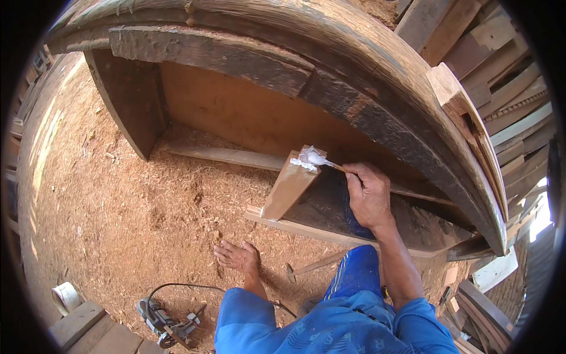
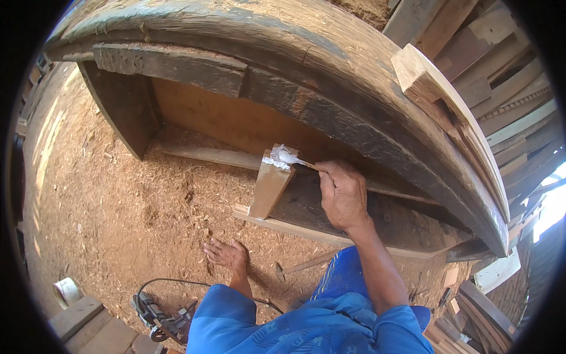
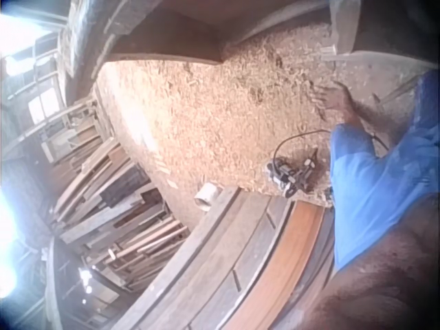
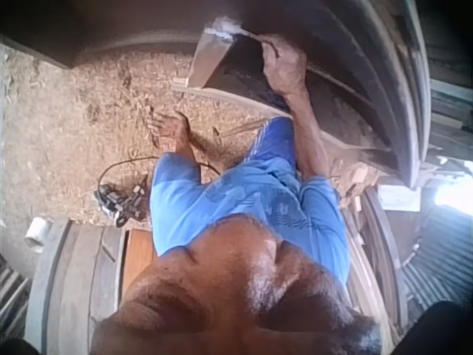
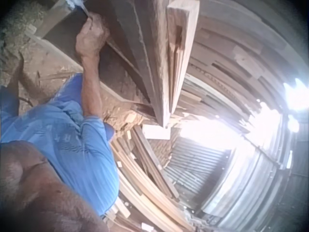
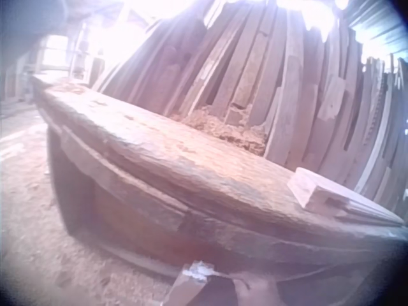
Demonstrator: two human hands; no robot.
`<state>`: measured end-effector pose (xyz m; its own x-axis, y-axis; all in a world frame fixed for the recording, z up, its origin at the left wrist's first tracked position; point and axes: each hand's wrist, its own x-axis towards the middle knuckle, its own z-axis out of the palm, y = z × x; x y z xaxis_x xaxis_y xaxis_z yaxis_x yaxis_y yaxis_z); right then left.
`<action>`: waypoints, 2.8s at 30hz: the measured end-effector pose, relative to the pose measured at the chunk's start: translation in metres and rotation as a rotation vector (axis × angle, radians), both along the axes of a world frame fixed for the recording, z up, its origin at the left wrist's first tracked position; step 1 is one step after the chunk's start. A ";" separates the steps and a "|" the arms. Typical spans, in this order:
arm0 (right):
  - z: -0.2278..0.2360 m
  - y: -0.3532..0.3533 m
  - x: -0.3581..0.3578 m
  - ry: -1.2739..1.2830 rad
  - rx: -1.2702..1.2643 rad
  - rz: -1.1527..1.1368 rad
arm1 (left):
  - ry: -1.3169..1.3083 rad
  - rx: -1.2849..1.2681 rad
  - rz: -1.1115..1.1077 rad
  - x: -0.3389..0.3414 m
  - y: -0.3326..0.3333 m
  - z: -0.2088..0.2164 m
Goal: The person uses an electric router to shape a wooden plank, then applies adhesive to a wooden joint using a small brush before fitting the pieces together.
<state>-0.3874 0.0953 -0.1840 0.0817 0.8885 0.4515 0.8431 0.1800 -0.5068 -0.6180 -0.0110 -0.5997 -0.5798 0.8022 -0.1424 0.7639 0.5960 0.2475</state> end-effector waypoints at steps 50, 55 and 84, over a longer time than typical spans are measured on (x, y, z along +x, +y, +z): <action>0.028 -0.077 0.024 0.810 -0.244 0.097 | -0.044 -0.172 -0.003 -0.002 0.003 0.026; 0.046 -0.121 0.071 0.764 -0.232 0.029 | -0.242 -0.403 0.015 -0.012 0.047 0.082; 0.075 -0.092 0.056 0.327 -0.011 0.148 | -1.188 0.844 -0.305 0.096 0.128 0.218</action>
<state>-0.3313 0.0033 -0.1089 0.0909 0.9062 0.4130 0.6011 0.2808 -0.7482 -0.5219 0.1168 -0.3814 -0.2598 0.9527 0.1576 -0.0608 -0.1790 0.9820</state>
